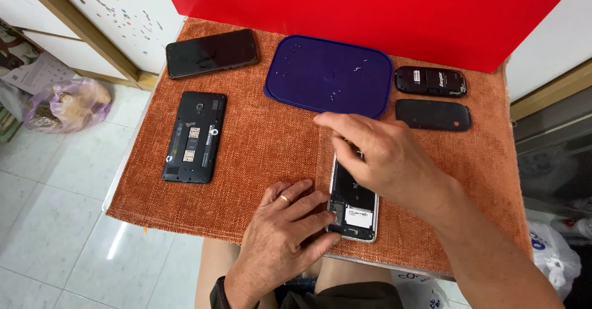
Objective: Removing the back cover of a mobile phone and using a precision tool to work on internal parts.
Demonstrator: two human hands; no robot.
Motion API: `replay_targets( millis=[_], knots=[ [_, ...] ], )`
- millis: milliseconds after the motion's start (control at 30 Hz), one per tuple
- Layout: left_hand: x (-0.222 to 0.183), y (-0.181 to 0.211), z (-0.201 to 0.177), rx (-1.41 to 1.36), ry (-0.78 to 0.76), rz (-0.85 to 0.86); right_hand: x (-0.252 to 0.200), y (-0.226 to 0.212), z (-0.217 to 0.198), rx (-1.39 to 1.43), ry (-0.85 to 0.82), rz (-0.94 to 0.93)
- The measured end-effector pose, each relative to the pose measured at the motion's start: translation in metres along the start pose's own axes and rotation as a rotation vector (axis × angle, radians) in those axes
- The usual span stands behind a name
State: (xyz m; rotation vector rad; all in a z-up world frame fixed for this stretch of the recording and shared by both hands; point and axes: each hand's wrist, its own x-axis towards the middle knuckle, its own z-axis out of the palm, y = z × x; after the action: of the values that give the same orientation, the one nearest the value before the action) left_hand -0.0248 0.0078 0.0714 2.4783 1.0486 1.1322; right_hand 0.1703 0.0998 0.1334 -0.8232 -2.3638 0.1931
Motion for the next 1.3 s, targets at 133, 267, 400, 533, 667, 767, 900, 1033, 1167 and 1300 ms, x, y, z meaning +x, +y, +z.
replay_targets(
  millis=[133,267,400,533,667,767,900,1033,1167,1300],
  knots=[
    [0.0,0.0,0.0,-0.009,0.01,-0.001,0.003,-0.006,-0.005,0.161,-0.131,0.037],
    [0.0,0.001,-0.001,-0.005,0.013,0.001,0.002,-0.003,-0.003,0.085,-0.063,-0.025],
    [0.001,0.001,-0.001,0.005,0.027,0.006,0.003,-0.007,-0.009,0.113,-0.135,0.039],
    [0.001,0.002,-0.003,-0.016,0.009,0.015,-0.005,0.0,0.007,-0.225,0.075,0.037],
    [-0.006,-0.007,0.008,0.04,0.011,0.05,-0.004,-0.005,0.0,-0.089,0.047,-0.004],
    [-0.012,-0.012,0.016,0.078,0.032,0.057,-0.003,-0.01,0.002,0.054,0.031,0.001],
    [-0.022,-0.022,0.027,0.126,0.087,0.055,-0.001,-0.001,0.007,-0.085,0.151,0.011],
    [-0.022,-0.024,0.028,0.121,0.076,0.044,-0.008,0.004,0.013,0.042,-0.02,-0.037],
    [-0.025,-0.023,0.03,0.123,0.095,0.044,-0.007,0.002,0.016,-0.176,0.119,-0.038],
    [-0.023,-0.023,0.029,0.114,0.102,0.046,-0.007,-0.005,0.006,0.025,-0.008,-0.01]
  ],
)
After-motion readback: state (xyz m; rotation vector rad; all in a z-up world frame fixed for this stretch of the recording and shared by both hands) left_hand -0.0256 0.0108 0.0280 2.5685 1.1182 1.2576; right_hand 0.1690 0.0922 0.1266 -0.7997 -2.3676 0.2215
